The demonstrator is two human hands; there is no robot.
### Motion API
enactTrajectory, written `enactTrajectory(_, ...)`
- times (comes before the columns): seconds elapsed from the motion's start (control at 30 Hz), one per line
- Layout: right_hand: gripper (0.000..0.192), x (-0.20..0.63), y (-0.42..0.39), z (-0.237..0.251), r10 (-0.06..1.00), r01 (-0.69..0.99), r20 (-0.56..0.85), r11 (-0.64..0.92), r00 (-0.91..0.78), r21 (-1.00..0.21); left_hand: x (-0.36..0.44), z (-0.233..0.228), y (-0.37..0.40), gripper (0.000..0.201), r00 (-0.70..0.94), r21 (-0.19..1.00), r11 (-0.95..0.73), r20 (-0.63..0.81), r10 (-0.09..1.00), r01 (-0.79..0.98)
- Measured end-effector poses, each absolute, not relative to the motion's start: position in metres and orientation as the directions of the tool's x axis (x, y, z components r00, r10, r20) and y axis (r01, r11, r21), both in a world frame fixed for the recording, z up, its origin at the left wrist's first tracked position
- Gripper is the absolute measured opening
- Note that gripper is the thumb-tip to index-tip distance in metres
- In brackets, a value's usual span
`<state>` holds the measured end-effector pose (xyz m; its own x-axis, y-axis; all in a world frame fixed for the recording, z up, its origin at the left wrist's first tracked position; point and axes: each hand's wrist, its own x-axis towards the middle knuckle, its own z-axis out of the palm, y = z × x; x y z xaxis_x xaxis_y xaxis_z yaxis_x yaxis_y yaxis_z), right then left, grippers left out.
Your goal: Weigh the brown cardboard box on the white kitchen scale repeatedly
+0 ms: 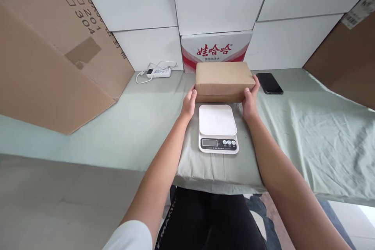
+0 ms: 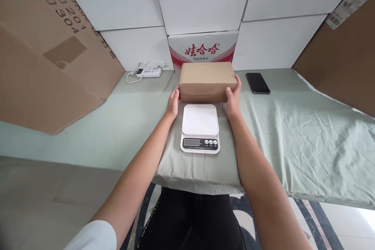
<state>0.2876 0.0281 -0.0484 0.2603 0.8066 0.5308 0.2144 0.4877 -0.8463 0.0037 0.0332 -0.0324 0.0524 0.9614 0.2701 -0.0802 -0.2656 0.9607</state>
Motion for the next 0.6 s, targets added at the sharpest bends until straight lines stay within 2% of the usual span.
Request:
enactTrajectory(0.3, 0.112, 0.2887, 0.0366, -0.0511, 0.879, 0.190, 0.415, 0.377, 0.237, -0.907, 0.0007, -0.0341, 0.0305, 0.090, 0.045, 0.976, -0.195, 0.200, 0.979, -0.094)
enactTrajectory(0.5, 0.102, 0.2834, 0.0341, -0.0472, 0.879, 0.163, 0.398, 0.366, 0.264, -0.916, 0.0009, -0.0357, 0.0312, 0.091, 0.053, 0.981, -0.185, 0.188, 0.981, -0.058)
enactTrajectory(0.6, 0.105, 0.2811, 0.0366, -0.0443, 0.876, 0.157, 0.389, 0.358, 0.283, -0.920, 0.0012, -0.0359, 0.0326, 0.092, 0.064, 0.980, -0.195, 0.198, 0.978, -0.049)
